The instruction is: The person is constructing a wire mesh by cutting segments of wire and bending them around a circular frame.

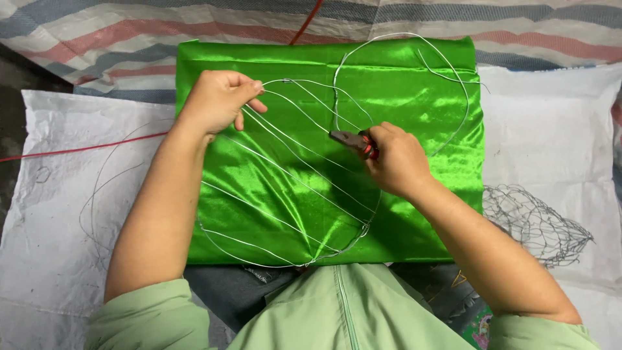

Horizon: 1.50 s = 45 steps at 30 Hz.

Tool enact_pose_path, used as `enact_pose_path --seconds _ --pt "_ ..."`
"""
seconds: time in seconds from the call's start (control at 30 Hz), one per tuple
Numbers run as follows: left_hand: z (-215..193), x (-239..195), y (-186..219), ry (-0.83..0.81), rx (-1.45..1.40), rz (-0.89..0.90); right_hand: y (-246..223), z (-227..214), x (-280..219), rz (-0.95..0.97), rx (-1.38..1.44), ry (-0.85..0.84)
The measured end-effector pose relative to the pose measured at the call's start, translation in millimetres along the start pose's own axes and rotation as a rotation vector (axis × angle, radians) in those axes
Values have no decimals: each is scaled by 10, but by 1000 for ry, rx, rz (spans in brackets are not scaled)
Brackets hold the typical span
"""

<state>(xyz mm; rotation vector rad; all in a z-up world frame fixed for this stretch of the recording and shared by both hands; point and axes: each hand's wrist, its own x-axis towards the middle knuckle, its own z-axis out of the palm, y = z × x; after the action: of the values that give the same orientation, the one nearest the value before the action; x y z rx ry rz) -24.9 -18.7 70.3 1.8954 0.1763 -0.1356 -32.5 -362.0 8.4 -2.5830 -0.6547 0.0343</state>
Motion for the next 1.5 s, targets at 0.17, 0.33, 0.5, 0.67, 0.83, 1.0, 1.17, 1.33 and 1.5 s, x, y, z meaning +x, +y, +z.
enact_pose_path --seconds 0.17,0.33,0.5,0.67,0.83,1.0,1.17,1.33,1.5 --pt "-55 -91 25 -4 1 -2 580 -237 -425 316 415 101" --pt "-57 -74 -10 -17 0 15 647 33 -738 515 603 -15" --pt "-74 -46 -102 -33 -36 31 457 99 -757 510 670 -175" --pt "-98 -7 -150 -54 -116 35 542 51 -640 494 708 -98" --pt "-147 5 -148 -90 -186 17 542 86 -590 494 979 -111" --pt "-193 -6 -129 -112 -181 -5 547 197 -585 532 1293 -116" --pt "-221 -8 -95 -116 -186 0 492 125 -609 514 1419 -97" --pt "-6 -17 -114 57 144 80 480 146 -669 540 1465 -74" --pt "1338 -782 -40 304 729 928 281 190 -671 484 1422 -74"
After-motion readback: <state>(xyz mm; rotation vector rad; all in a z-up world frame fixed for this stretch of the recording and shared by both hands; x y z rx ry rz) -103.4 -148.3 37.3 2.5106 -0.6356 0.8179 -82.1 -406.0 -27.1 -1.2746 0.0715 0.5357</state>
